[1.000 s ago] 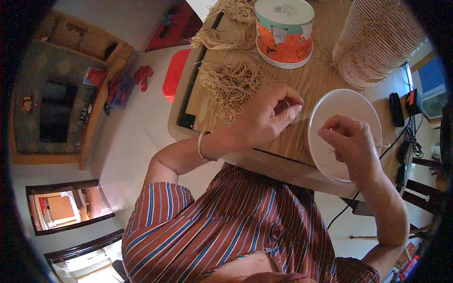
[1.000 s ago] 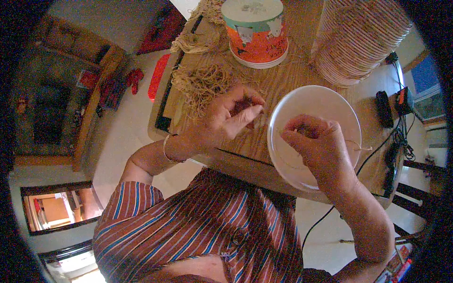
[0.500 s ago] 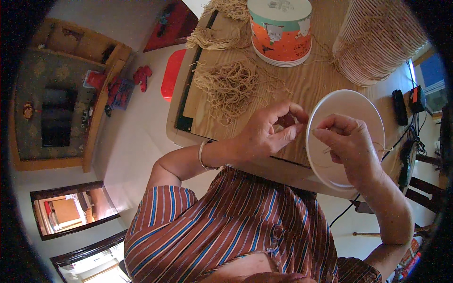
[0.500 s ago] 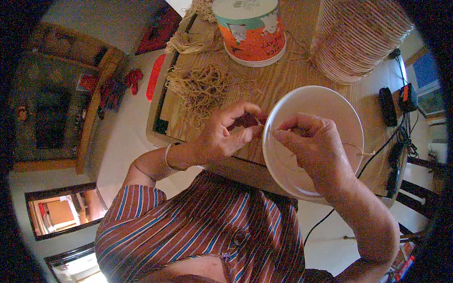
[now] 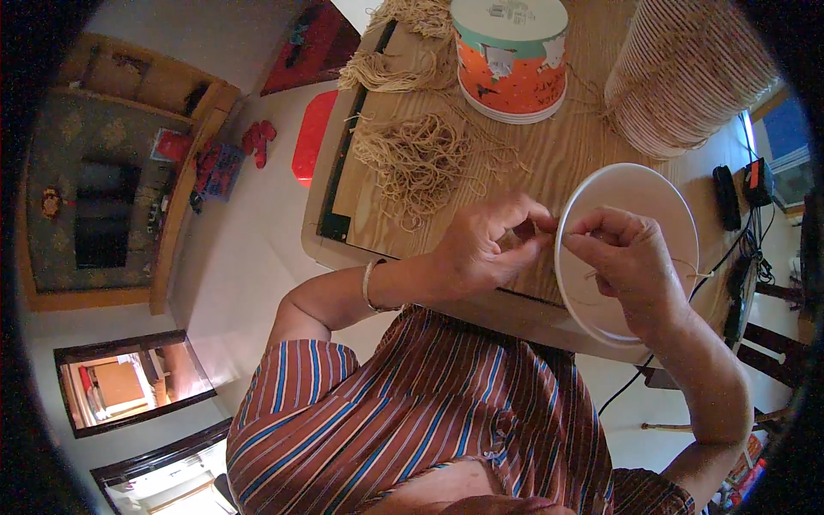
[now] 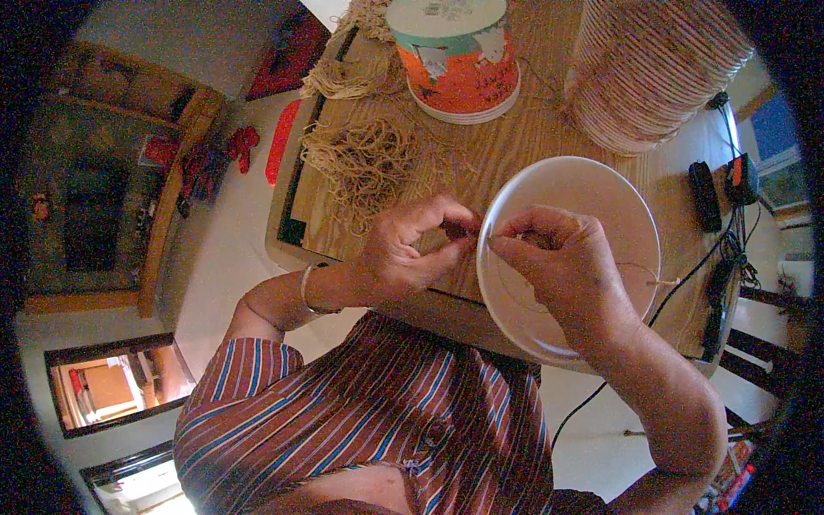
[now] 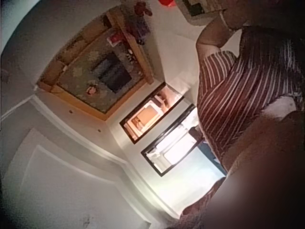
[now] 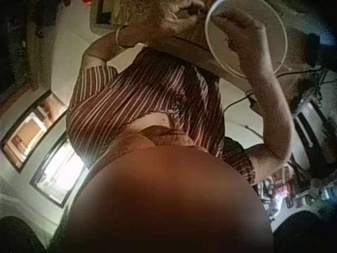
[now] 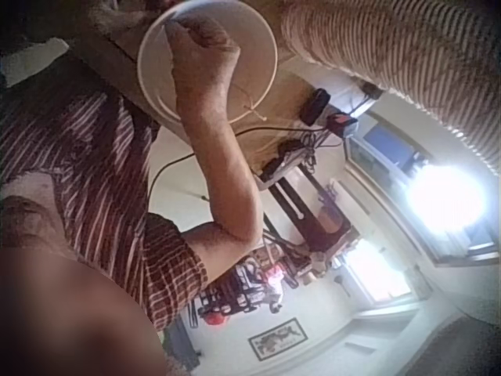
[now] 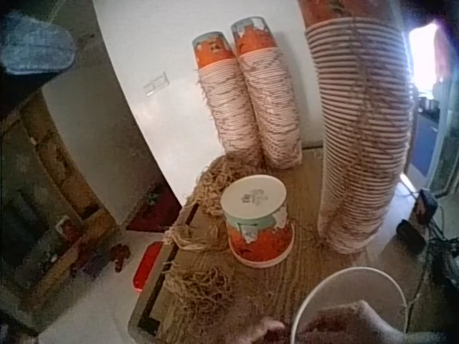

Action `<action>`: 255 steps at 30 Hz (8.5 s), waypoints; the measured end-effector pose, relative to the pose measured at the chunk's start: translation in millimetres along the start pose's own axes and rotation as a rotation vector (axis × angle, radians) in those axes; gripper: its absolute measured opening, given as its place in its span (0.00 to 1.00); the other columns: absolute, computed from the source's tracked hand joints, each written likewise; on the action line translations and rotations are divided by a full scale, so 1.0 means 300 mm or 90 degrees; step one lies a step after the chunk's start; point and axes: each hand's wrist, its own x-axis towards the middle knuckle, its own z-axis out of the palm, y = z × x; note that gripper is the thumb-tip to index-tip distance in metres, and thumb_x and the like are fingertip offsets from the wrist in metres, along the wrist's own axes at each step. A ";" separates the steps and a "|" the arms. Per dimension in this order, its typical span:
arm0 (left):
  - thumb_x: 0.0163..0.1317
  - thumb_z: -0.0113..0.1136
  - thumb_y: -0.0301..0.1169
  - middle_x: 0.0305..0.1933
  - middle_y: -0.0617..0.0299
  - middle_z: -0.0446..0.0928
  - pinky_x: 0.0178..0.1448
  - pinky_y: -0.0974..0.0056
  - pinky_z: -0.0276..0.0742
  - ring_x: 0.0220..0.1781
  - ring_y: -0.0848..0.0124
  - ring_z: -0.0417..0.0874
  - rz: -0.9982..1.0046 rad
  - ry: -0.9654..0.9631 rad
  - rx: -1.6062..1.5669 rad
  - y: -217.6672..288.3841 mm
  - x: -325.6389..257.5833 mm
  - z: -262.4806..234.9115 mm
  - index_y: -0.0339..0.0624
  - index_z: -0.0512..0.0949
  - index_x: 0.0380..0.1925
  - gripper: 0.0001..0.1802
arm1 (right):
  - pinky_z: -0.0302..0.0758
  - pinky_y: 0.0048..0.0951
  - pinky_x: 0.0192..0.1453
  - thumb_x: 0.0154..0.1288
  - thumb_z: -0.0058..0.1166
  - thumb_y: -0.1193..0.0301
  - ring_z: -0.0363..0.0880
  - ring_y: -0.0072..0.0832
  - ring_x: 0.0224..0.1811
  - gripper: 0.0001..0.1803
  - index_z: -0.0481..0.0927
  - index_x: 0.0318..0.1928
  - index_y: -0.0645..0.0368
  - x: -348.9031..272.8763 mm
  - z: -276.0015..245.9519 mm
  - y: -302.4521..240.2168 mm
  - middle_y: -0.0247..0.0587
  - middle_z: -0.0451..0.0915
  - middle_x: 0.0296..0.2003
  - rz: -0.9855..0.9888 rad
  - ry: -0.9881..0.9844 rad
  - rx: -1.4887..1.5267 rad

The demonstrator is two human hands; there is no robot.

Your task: Threading string through holes in paper cups and stacking them on a table for packaging or assembly.

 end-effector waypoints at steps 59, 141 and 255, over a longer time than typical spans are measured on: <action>0.56 0.58 0.24 0.29 0.55 0.74 0.36 0.59 0.76 0.32 0.56 0.81 0.091 -0.005 0.152 -0.011 -0.018 0.004 0.40 0.71 0.38 0.10 | 0.58 0.16 0.20 0.61 0.57 0.68 0.63 0.10 0.19 0.05 0.79 0.31 0.55 -0.009 0.028 -0.065 0.22 0.70 0.21 0.125 -0.021 -0.010; 0.58 0.55 0.21 0.35 0.57 0.76 0.44 0.68 0.74 0.38 0.71 0.79 -0.002 0.083 0.019 0.013 -0.035 -0.031 0.36 0.72 0.40 0.09 | 0.71 0.21 0.32 0.58 0.59 0.73 0.73 0.15 0.28 0.07 0.80 0.30 0.65 0.017 0.017 -0.048 0.31 0.79 0.24 0.030 -0.078 0.016; 0.61 0.57 0.27 0.37 0.56 0.77 0.44 0.60 0.75 0.41 0.60 0.80 0.338 -0.068 -0.005 -0.098 0.250 -0.065 0.41 0.74 0.39 0.07 | 0.61 0.25 0.16 0.60 0.53 0.65 0.66 0.20 0.14 0.13 0.72 0.21 0.56 0.030 0.059 -0.147 0.29 0.68 0.14 0.118 0.036 -0.360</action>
